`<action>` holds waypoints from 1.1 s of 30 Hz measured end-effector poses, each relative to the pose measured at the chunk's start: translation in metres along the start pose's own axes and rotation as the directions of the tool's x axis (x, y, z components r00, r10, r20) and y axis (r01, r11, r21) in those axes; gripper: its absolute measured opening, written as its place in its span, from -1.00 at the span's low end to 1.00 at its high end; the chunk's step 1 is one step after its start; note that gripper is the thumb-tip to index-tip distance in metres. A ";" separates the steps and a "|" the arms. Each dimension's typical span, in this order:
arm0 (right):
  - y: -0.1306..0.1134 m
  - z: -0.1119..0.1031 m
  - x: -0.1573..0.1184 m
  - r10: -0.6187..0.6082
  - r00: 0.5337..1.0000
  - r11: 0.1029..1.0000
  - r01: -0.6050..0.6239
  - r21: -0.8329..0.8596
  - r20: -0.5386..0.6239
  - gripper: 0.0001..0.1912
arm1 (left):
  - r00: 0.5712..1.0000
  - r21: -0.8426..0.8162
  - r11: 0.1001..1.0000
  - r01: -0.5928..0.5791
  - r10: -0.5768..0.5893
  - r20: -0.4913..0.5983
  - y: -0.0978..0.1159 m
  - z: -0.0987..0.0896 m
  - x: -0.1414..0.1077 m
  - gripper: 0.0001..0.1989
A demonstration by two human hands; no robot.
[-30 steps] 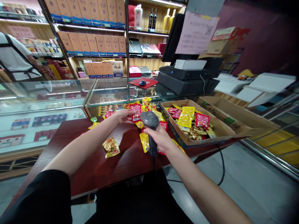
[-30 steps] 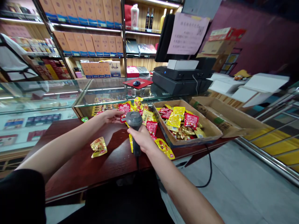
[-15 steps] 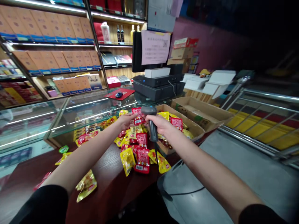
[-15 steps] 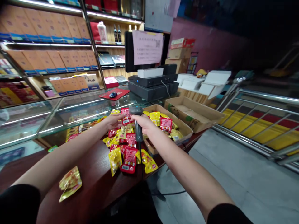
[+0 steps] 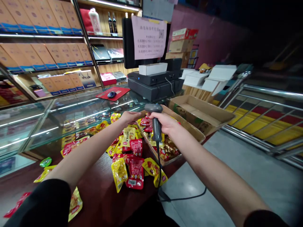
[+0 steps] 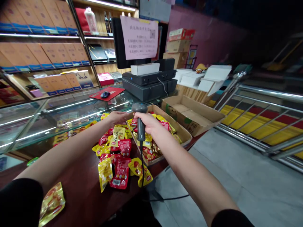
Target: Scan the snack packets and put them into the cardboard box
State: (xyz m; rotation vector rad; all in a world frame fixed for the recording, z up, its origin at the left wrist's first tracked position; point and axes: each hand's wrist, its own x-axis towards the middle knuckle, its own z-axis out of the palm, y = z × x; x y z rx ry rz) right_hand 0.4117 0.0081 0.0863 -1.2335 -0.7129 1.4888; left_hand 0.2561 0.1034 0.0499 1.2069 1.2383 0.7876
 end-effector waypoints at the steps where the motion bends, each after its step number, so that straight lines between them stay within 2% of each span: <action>1: 0.004 0.007 -0.002 0.020 0.999 1.000 -0.020 0.002 0.035 -0.87 | 1.000 -0.019 1.000 0.013 -0.014 -0.004 -0.003 -0.008 -0.004 -0.73; 4: 0.023 0.030 -0.013 0.036 0.992 0.999 -0.038 0.009 0.120 -0.86 | 1.000 -0.050 0.999 0.018 -0.018 0.006 -0.016 -0.038 -0.025 -0.68; 8: 0.058 0.055 -0.036 0.091 0.973 0.996 -0.087 -0.026 0.210 -0.85 | 0.999 -0.011 1.000 0.025 -0.025 0.024 -0.043 -0.080 -0.077 -0.65; 11: 0.088 0.065 -0.056 0.122 0.951 0.992 -0.105 -0.074 0.286 -0.80 | 0.996 0.032 0.998 0.059 -0.061 0.067 -0.069 -0.105 -0.124 -0.66; 14: 0.113 0.068 -0.075 0.138 0.952 0.985 -0.104 -0.136 0.272 -0.79 | 0.992 -0.035 0.994 0.104 -0.101 0.078 -0.096 -0.118 -0.165 -0.65; 18: 0.131 0.065 -0.095 0.100 0.959 0.986 -0.060 -0.156 0.266 -0.80 | 0.983 -0.218 0.958 0.184 -0.175 0.063 -0.126 -0.123 -0.201 -0.57; 22: 0.139 0.061 -0.103 0.116 0.961 0.986 -0.080 -0.148 0.250 -0.80 | 0.961 -0.411 0.869 0.276 -0.247 0.123 -0.143 -0.116 -0.219 -0.50; 26: 0.145 0.060 -0.100 0.170 0.957 0.982 -0.144 -0.122 0.234 -0.83 | 0.943 -0.575 0.750 0.328 -0.298 0.150 -0.153 -0.108 -0.224 -0.65; 29: 0.146 0.063 -0.098 0.172 0.958 0.983 -0.150 -0.108 0.230 -0.86 | 0.949 -0.651 0.701 0.292 -0.299 0.103 -0.160 -0.103 -0.222 -0.71; 33: 0.148 0.074 -0.096 0.157 0.956 0.987 -0.145 -0.066 0.249 -0.84 | 0.981 -0.662 0.734 0.151 -0.193 0.010 -0.167 -0.094 -0.216 -0.71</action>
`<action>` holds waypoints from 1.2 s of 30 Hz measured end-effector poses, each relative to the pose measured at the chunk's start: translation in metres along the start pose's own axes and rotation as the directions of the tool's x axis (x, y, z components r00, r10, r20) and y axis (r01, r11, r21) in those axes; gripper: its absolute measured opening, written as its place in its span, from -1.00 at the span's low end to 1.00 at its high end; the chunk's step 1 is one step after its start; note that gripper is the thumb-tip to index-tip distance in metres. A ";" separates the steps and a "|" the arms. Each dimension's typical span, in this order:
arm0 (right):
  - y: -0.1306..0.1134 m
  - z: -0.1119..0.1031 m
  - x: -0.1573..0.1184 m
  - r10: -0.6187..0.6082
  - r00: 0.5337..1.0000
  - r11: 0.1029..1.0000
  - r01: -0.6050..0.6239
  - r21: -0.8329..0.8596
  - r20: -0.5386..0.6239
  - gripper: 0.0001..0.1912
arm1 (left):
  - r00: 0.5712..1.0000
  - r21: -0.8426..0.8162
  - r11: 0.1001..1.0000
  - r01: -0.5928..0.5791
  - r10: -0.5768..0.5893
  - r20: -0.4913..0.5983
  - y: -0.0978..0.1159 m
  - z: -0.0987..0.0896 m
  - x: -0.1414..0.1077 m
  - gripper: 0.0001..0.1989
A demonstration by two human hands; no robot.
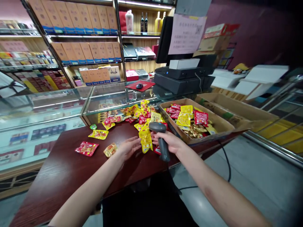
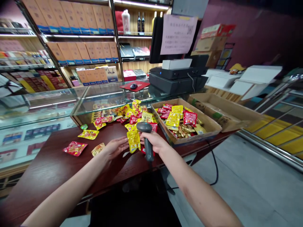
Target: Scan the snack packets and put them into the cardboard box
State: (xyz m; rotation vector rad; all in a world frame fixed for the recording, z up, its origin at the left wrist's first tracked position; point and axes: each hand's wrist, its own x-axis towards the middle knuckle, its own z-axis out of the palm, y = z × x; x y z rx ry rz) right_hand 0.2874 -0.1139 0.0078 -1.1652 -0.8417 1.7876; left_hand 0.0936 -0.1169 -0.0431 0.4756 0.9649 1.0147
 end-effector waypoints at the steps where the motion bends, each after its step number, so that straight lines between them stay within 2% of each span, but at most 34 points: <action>1: 0.001 0.004 0.002 0.008 1.000 1.000 -0.008 0.017 0.016 -0.84 | 0.999 0.010 0.999 -0.037 0.037 -0.004 -0.002 0.001 0.002 -0.73; 4: 0.006 0.021 0.008 0.027 0.996 0.998 -0.032 0.059 0.087 -0.82 | 0.992 0.048 0.994 -0.099 0.103 -0.077 -0.004 0.004 0.009 -0.82; 7: 0.011 0.036 0.013 -0.040 0.992 0.998 0.034 0.056 0.121 -0.79 | 0.979 0.052 0.992 -0.114 0.121 -0.165 0.003 0.002 0.014 -0.86; 11: 0.015 0.047 0.017 -0.083 0.985 0.995 0.090 -0.041 0.155 -0.81 | 0.988 0.089 0.994 -0.056 0.068 -0.141 0.026 -0.007 0.014 -0.83; 14: 0.020 0.048 0.018 -0.079 0.985 0.991 0.095 -0.099 0.154 -0.80 | 0.993 0.141 0.990 -0.014 0.030 -0.112 0.042 -0.007 0.015 -0.82; 19: 0.028 0.045 0.018 -0.074 0.985 0.997 0.074 0.008 0.154 -0.72 | 0.999 0.193 0.981 0.018 -0.009 -0.046 0.051 0.008 0.020 -0.83; 23: 0.021 0.037 0.016 -0.092 0.989 0.995 0.087 0.056 0.114 -0.70 | 0.988 0.279 0.949 0.151 -0.155 -0.005 0.058 0.017 0.019 -0.72; 25: 0.015 0.033 0.015 -0.111 0.990 0.994 0.109 0.032 0.081 -0.73 | 0.977 0.328 0.927 0.181 -0.208 0.050 0.064 0.018 0.020 -0.77; 27: 0.008 0.028 0.014 -0.145 0.989 0.988 0.147 -0.044 0.037 -0.79 | 0.976 0.355 0.921 0.160 -0.201 0.080 0.069 0.019 0.024 -0.81; 32: 0.004 0.025 -0.001 -0.354 0.935 0.907 0.343 -0.245 -0.003 -0.77 | 0.992 0.366 0.923 0.121 -0.129 -0.004 0.080 0.027 0.047 -0.82; 34: 0.007 0.028 -0.013 -0.331 0.943 0.917 0.330 -0.224 0.032 -0.75 | 0.995 0.365 0.925 0.104 -0.099 -0.032 0.083 0.032 0.056 -0.82; 36: 0.014 0.033 -0.024 -0.246 0.966 0.951 0.256 -0.174 0.073 -0.74 | 0.995 0.355 0.930 0.092 -0.076 -0.060 0.084 0.036 0.063 -0.80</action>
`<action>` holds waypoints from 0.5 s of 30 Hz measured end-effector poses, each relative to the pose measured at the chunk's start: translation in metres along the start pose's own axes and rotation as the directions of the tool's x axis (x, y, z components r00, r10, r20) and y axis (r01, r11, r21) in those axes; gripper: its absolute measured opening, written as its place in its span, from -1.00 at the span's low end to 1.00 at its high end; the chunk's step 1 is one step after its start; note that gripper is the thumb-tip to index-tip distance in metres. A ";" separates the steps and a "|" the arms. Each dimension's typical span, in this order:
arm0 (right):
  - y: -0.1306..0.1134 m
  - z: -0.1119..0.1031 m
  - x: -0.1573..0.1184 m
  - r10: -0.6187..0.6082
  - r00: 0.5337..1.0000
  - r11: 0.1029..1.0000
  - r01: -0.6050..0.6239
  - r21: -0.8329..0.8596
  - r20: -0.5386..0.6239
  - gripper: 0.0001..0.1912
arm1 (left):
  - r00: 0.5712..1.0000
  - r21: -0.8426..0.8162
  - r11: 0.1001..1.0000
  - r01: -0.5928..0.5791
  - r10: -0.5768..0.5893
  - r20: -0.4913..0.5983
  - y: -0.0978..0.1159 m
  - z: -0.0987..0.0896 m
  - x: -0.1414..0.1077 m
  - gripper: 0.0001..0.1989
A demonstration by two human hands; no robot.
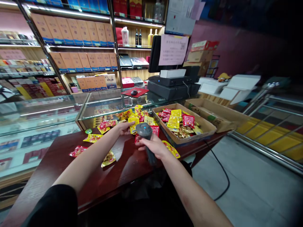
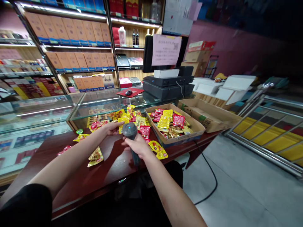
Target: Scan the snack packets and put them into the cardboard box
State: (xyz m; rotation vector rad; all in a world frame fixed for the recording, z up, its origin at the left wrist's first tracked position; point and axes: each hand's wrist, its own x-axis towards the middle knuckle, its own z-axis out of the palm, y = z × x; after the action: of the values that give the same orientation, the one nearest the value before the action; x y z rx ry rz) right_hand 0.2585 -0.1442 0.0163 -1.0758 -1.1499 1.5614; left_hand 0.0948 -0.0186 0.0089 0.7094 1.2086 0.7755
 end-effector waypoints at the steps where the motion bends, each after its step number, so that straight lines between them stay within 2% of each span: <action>1: 0.002 0.003 -0.005 0.042 0.999 0.999 -0.042 0.014 0.018 -0.75 | 1.000 -0.008 1.000 -0.004 0.004 -0.011 0.001 0.002 0.002 -0.80; 3: 0.009 0.010 -0.013 0.089 0.996 0.996 -0.089 -0.002 0.009 -0.81 | 1.000 -0.019 1.000 -0.003 0.003 -0.024 0.002 0.006 0.005 -0.81; 7: 0.024 0.019 -0.017 0.060 0.994 0.991 -0.070 -0.112 -0.087 -0.94 | 1.000 -0.022 1.000 0.020 -0.021 -0.013 0.000 0.013 0.010 -0.81; 15: 0.031 0.021 -0.013 0.006 0.987 0.990 -0.029 -0.138 -0.163 -0.90 | 0.999 -0.014 0.999 0.033 -0.033 -0.001 0.002 0.022 0.013 -0.86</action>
State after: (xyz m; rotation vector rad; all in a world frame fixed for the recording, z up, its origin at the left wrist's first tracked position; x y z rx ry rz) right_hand 0.2363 -0.1666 -0.0082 -1.2848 -1.1541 1.3940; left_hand 0.1184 -0.0083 0.0089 0.6754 1.2122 0.7563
